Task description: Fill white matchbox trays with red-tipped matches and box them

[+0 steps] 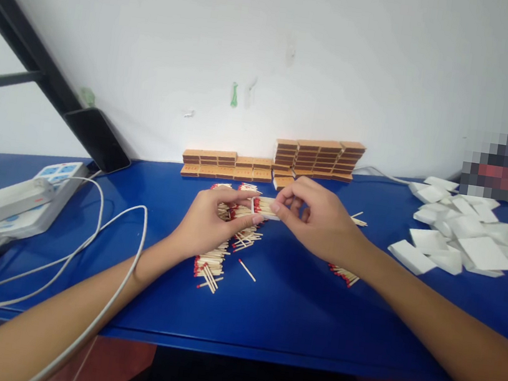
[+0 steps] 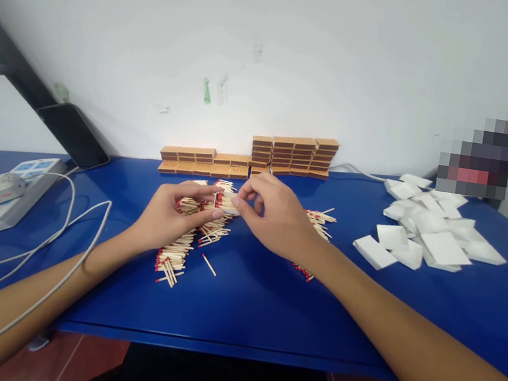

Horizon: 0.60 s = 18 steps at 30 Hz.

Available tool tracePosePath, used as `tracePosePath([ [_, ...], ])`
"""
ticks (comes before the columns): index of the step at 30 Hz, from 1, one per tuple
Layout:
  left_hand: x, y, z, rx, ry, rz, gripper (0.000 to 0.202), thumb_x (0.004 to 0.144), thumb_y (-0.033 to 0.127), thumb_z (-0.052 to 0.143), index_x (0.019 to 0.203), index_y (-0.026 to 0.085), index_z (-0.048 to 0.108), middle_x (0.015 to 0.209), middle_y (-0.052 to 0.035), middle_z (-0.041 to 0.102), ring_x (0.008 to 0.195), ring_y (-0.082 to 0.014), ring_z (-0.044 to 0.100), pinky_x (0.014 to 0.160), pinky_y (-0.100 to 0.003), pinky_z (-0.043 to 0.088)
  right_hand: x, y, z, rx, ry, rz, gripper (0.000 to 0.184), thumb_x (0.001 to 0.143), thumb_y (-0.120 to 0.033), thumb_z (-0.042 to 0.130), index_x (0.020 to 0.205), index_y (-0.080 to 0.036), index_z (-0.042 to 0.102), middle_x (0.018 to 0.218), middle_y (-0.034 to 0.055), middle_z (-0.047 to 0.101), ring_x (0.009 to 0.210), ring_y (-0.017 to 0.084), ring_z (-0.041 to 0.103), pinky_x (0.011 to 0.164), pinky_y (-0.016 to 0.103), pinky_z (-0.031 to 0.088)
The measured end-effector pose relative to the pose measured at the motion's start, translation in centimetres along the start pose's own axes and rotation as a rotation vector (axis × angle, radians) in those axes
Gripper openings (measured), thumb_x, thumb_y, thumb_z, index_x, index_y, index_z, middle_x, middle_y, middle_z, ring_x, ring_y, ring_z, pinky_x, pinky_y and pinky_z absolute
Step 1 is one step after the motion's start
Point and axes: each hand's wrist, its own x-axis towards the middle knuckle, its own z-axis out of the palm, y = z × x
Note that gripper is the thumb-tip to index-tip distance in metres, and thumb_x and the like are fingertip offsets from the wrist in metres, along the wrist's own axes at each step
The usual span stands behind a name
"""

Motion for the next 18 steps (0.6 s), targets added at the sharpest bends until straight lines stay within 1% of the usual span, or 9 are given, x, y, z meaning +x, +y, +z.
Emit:
tracePosePath([
  [6, 0.0, 0.0, 0.0, -0.015, 0.010, -0.018, 0.044, 0.084, 0.042, 0.087, 0.123, 0.024, 0.080, 0.103, -0.0068, 0.082, 0.090, -0.0228, 0.075, 0.082, -0.037, 0.059, 0.1, -0.1, 0.1, 0.034, 0.068, -0.055, 0.013, 0.097, -0.031, 0.065, 0.088, -0.022, 0.065, 0.086, 0.0011, 0.060, 0.070, 0.015, 0.056, 0.066, 0.032, 0.045],
  [9, 0.1, -0.2, 0.0, 0.002, 0.059, -0.023, 0.042, 0.085, 0.042, 0.086, 0.123, 0.025, 0.080, 0.103, -0.0066, 0.082, 0.092, -0.0233, 0.076, 0.086, -0.040, 0.060, 0.2, -0.3, -0.1, 0.008, 0.145, -0.069, 0.009, 0.096, -0.028, 0.065, 0.089, -0.022, 0.065, 0.085, 0.0014, 0.061, 0.071, 0.016, 0.057, 0.066, 0.032, 0.046],
  [12, 0.2, -0.6, 0.0, 0.028, 0.123, -0.031, 0.040, 0.085, 0.044, 0.086, 0.121, 0.027, 0.081, 0.107, -0.0065, 0.083, 0.096, -0.0246, 0.077, 0.092, -0.043, 0.060, 0.6, 0.2, -0.7, -0.076, 0.218, -0.055, 0.009, 0.095, -0.027, 0.064, 0.088, -0.022, 0.065, 0.082, 0.0021, 0.063, 0.069, 0.016, 0.057, 0.065, 0.032, 0.045],
  [14, 0.3, -0.8, -0.1, 0.036, 0.160, -0.049, 0.040, 0.086, 0.046, 0.085, 0.121, 0.027, 0.081, 0.111, -0.0066, 0.083, 0.099, -0.0258, 0.078, 0.093, -0.044, 0.060, 1.2, 1.1, -1.4, -0.150, 0.254, -0.009, 0.010, 0.093, -0.027, 0.065, 0.085, -0.022, 0.065, 0.078, 0.0018, 0.064, 0.065, 0.016, 0.056, 0.063, 0.032, 0.044],
  [18, 0.5, -1.1, -0.2, 0.056, 0.197, -0.081, 0.040, 0.086, 0.045, 0.085, 0.121, 0.026, 0.081, 0.107, -0.0062, 0.083, 0.100, -0.0274, 0.078, 0.094, -0.047, 0.061, 2.2, 3.6, -3.0, -0.284, 0.264, 0.179, 0.017, 0.092, -0.031, 0.067, 0.077, -0.022, 0.065, 0.067, 0.0016, 0.065, 0.060, 0.017, 0.056, 0.061, 0.032, 0.041],
])
